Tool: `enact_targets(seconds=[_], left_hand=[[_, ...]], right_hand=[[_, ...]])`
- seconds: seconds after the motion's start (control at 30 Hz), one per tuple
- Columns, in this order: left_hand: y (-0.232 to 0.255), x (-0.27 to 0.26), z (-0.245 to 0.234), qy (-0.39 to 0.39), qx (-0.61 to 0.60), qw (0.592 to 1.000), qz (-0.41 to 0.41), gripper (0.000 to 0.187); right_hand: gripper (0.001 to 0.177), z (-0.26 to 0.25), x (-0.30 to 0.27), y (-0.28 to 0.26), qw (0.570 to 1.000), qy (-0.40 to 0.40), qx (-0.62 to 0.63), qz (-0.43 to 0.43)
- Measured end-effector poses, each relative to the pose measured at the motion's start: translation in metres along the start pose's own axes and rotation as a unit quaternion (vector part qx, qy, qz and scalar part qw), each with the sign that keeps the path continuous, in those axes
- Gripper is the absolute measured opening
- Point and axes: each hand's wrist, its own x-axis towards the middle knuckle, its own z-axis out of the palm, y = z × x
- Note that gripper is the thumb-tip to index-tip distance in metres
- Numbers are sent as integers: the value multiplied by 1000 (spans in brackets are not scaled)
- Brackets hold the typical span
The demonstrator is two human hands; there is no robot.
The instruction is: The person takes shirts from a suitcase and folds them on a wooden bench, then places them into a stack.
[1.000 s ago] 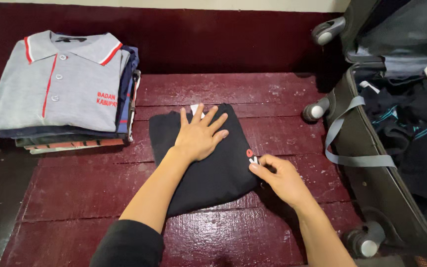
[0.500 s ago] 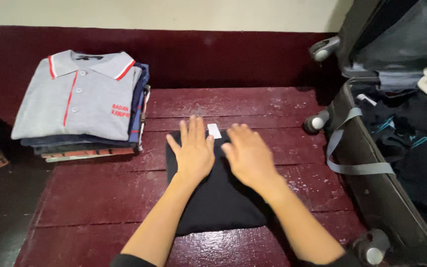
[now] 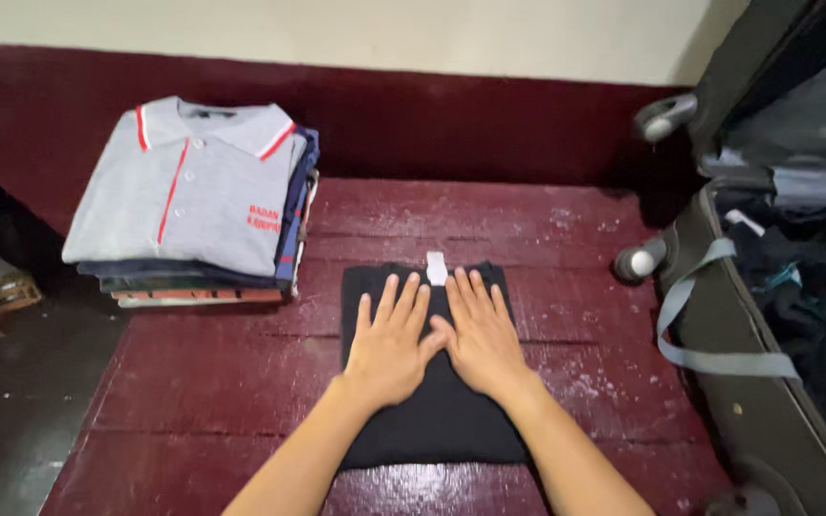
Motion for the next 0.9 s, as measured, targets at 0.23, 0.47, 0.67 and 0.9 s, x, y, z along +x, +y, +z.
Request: enact_targets(seconds=[0.23,0.47,0.67,0.9], left_hand=[[-50,40,-8,-5,74,995,-59,75],[30,-15,-38,-161,22,982,98,51],[10,-21,-20,-40,-23,999,13,78],[-49,4,-18,-4,121,988,-100,81]], right_hand=[[68,-7,3,-5,1000,-12,15,16],[68,2,-4,4,1000,-3,3,-3],[68,4,5,4,1000,-12,-10,5],[66,-6,5,-3,1000,0,14,8]])
